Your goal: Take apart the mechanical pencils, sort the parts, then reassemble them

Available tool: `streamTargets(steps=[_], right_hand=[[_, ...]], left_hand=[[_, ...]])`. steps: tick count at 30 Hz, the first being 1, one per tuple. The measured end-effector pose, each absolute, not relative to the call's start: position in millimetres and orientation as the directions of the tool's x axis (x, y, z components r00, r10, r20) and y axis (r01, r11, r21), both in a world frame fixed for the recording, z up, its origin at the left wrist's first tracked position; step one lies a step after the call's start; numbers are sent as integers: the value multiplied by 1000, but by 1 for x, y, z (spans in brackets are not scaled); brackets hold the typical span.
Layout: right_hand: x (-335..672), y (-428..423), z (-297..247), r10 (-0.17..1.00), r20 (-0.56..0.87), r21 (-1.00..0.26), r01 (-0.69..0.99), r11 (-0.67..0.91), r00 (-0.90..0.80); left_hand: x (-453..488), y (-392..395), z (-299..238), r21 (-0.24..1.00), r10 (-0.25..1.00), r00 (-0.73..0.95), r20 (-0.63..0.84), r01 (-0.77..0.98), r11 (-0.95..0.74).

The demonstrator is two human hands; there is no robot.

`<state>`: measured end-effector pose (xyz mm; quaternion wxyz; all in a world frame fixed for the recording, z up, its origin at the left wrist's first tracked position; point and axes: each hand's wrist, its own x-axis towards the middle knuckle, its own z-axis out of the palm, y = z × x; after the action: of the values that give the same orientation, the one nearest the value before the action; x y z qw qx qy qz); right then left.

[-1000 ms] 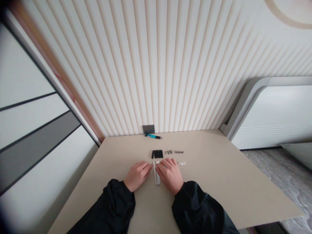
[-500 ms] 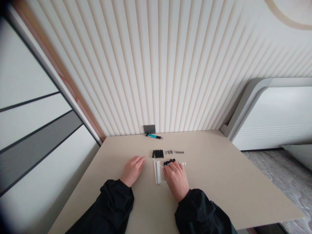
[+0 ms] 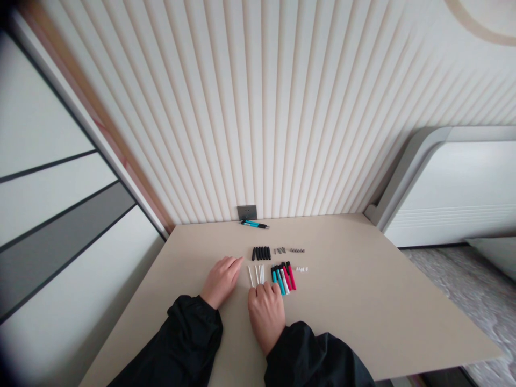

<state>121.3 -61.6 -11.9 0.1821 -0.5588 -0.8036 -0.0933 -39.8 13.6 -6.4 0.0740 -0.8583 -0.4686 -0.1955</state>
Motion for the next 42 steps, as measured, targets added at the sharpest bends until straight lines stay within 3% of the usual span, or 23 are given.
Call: streamTargets(steps=[17, 19, 23, 27, 31, 36, 39, 42], right_hand=[[118, -46, -12, 866, 395, -49, 934, 353, -306], [122, -45, -5, 862, 420, -112, 926, 360, -284], [137, -35, 14, 848, 476, -353, 833, 426, -232], [152, -23, 20, 830, 483, -501, 690, 523, -278], [153, -18, 14, 827, 446, -566, 608, 557, -342], [146, -20, 10, 823, 426, -611, 552, 568, -375], [150, -19, 11, 850, 417, -687, 500, 526, -322], [160, -14, 10, 913, 367, -811, 420, 407, -176]], left_hand=[[-37, 10, -3, 129, 754, 546, 365, 773, -622], [-37, 9, -1, 184, 740, 532, 411, 746, -639], [-33, 4, 7, 382, 665, 459, 589, 567, -730], [-25, -3, 12, 593, 693, 212, 689, 383, -708], [-15, -11, 11, 815, 828, 7, 561, 173, -554], [-5, -14, 9, 909, 907, -105, 408, -53, -414], [-8, -10, 7, 933, 937, -95, 338, -97, -346], [-16, -3, 1, 958, 958, -38, 285, -27, -286]])
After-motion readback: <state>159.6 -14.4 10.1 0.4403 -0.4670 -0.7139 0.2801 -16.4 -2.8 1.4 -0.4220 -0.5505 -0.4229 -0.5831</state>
